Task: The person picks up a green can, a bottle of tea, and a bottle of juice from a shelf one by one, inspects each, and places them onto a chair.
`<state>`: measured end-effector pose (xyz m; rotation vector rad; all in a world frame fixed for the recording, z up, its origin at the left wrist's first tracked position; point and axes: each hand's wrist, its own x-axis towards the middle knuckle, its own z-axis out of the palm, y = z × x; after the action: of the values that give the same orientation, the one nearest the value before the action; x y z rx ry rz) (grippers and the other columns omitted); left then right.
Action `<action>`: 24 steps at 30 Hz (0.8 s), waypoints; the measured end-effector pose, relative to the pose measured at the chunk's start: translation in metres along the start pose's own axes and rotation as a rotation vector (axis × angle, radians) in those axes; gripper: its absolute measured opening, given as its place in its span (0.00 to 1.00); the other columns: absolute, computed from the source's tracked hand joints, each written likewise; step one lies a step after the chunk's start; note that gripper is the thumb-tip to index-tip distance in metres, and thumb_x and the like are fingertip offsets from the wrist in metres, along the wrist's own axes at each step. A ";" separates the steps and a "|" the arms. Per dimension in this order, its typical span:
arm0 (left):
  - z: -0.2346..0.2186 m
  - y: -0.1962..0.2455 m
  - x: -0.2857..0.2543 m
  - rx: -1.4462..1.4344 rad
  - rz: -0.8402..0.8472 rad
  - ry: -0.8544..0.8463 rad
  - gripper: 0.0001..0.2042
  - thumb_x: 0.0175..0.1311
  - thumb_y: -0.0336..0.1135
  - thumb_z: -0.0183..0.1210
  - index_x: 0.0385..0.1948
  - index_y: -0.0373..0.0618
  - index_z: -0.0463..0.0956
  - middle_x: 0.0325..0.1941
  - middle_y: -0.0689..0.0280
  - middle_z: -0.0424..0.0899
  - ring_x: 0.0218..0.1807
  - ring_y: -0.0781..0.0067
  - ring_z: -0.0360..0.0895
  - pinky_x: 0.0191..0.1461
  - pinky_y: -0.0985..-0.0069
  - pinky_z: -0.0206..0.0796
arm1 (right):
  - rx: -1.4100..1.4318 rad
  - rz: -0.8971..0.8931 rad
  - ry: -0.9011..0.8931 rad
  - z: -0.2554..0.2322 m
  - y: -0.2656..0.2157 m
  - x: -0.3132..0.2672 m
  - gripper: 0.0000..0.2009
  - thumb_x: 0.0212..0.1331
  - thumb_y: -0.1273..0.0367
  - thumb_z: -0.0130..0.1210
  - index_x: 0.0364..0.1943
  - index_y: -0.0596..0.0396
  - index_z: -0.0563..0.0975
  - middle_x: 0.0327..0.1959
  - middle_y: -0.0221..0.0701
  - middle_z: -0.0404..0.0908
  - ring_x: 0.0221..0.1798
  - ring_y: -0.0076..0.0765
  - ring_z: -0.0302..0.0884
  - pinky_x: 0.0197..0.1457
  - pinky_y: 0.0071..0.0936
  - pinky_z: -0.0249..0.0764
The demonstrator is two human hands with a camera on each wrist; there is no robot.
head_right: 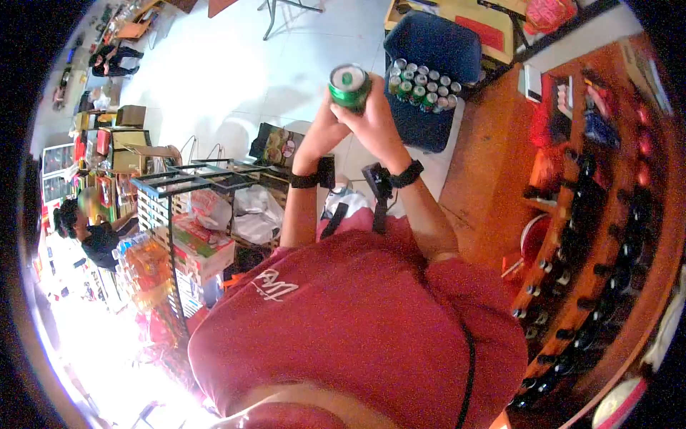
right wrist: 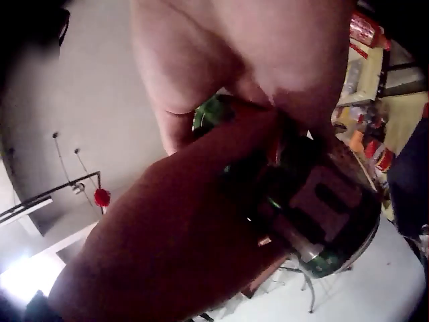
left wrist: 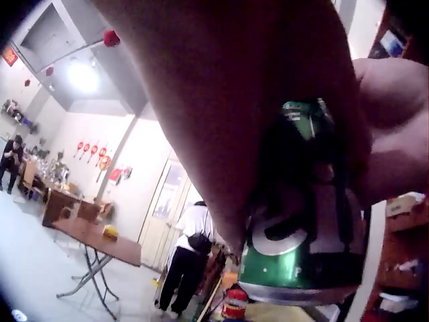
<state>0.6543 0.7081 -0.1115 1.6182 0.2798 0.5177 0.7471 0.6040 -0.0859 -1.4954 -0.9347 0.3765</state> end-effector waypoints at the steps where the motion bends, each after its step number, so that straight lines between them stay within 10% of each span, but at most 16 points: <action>1: 0.001 -0.019 0.013 0.032 0.032 0.012 0.33 0.55 0.27 0.68 0.64 0.41 0.63 0.58 0.57 0.78 0.59 0.66 0.75 0.63 0.67 0.68 | 0.033 0.026 -0.008 0.000 0.023 0.011 0.31 0.56 0.66 0.69 0.57 0.61 0.62 0.51 0.45 0.77 0.54 0.44 0.78 0.58 0.36 0.73; 11: -0.016 -0.277 0.108 0.248 -0.356 -0.230 0.37 0.47 0.38 0.75 0.61 0.44 0.68 0.54 0.51 0.83 0.59 0.53 0.80 0.60 0.63 0.71 | -0.156 0.439 0.013 0.010 0.266 0.062 0.33 0.45 0.69 0.74 0.55 0.55 0.66 0.49 0.45 0.82 0.53 0.50 0.82 0.53 0.41 0.77; 24: 0.000 -0.463 0.199 0.310 -0.488 -0.408 0.29 0.50 0.41 0.70 0.55 0.48 0.69 0.45 0.45 0.85 0.50 0.39 0.80 0.52 0.49 0.73 | -0.351 0.813 0.198 0.017 0.462 0.097 0.33 0.41 0.68 0.74 0.56 0.52 0.73 0.50 0.43 0.83 0.54 0.49 0.82 0.56 0.40 0.77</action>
<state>0.8831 0.8577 -0.5348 1.8298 0.4447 -0.2402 0.9453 0.7324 -0.4949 -2.1667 -0.1964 0.6498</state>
